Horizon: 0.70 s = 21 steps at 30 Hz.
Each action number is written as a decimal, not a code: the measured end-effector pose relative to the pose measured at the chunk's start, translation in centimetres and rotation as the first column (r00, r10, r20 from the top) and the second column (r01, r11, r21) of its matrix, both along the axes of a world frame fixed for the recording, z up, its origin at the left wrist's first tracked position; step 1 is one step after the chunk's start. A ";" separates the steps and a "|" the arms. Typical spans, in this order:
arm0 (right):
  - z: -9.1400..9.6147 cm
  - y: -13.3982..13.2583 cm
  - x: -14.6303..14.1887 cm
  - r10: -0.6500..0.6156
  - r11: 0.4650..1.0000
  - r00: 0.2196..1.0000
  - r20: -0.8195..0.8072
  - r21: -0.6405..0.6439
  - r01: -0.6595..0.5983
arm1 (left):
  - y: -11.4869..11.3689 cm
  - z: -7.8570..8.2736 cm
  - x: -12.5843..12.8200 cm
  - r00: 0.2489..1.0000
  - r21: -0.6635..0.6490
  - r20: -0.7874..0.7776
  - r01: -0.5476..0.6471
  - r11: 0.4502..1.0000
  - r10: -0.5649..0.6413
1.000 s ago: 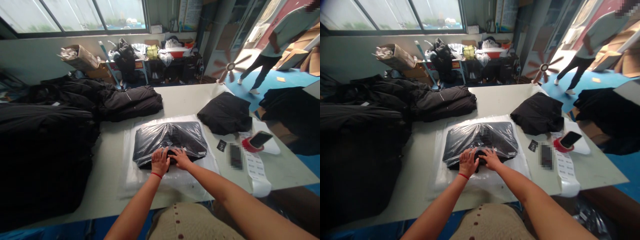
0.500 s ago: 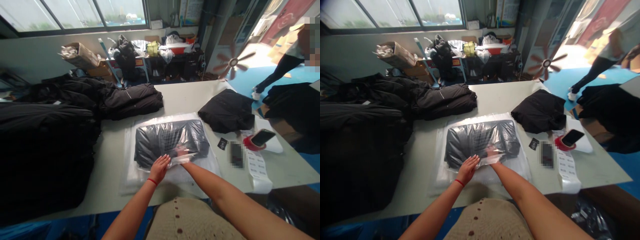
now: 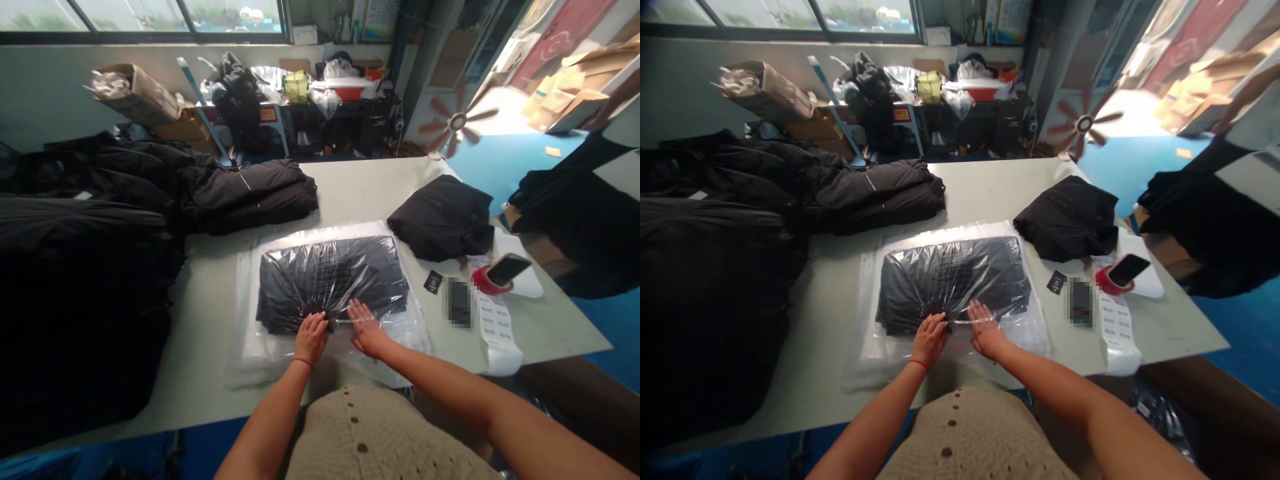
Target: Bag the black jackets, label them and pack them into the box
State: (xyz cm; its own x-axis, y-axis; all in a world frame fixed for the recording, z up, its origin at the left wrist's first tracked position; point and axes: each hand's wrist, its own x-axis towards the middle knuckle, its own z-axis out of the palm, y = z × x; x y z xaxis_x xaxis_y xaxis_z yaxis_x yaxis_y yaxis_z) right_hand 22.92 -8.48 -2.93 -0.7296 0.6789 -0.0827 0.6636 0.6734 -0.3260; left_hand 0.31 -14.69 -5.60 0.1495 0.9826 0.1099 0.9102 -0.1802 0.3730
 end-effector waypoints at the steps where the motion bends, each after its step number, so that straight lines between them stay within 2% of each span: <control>1: 0.4 -0.8 0.7 0.010 1.000 1.000 -0.004 -0.017 -0.010 | 0.0 0.1 0.1 1.000 0.002 0.007 -0.001 1.000 0.001; 3: 1.6 -1.7 1.4 0.001 0.998 1.000 -0.018 -0.059 -0.002 | 0.1 0.5 0.1 1.000 0.010 0.023 0.001 1.000 -0.001; 6: 3.1 -1.5 0.9 -0.129 0.988 0.992 -0.013 -0.091 0.128 | 0.1 1.3 0.1 0.998 0.022 0.053 0.015 1.000 -0.016; 8: 3.4 -0.9 -0.2 -0.231 0.969 0.973 0.024 -0.084 0.232 | 0.2 1.8 0.1 0.997 0.023 0.069 0.022 0.999 -0.024; 10: 3.1 -0.2 -1.3 -0.271 0.958 0.960 0.070 -0.081 0.276 | 0.3 2.2 0.2 0.997 0.018 0.074 0.019 1.000 -0.021; 13: 2.1 0.3 -2.0 -0.168 0.981 0.983 0.076 -0.085 0.174 | 0.4 2.7 0.5 0.999 -0.001 0.053 -0.005 1.000 0.005; 17: 1.5 0.1 -1.4 0.008 0.999 0.999 0.044 -0.054 -0.006 | 0.3 3.5 0.7 1.000 -0.004 -0.003 0.005 1.000 -0.005; 21: 2.0 -0.6 -1.2 -0.010 0.999 0.997 0.082 -0.045 0.014 | -0.3 3.9 0.4 0.995 0.013 -0.034 0.094 0.995 -0.094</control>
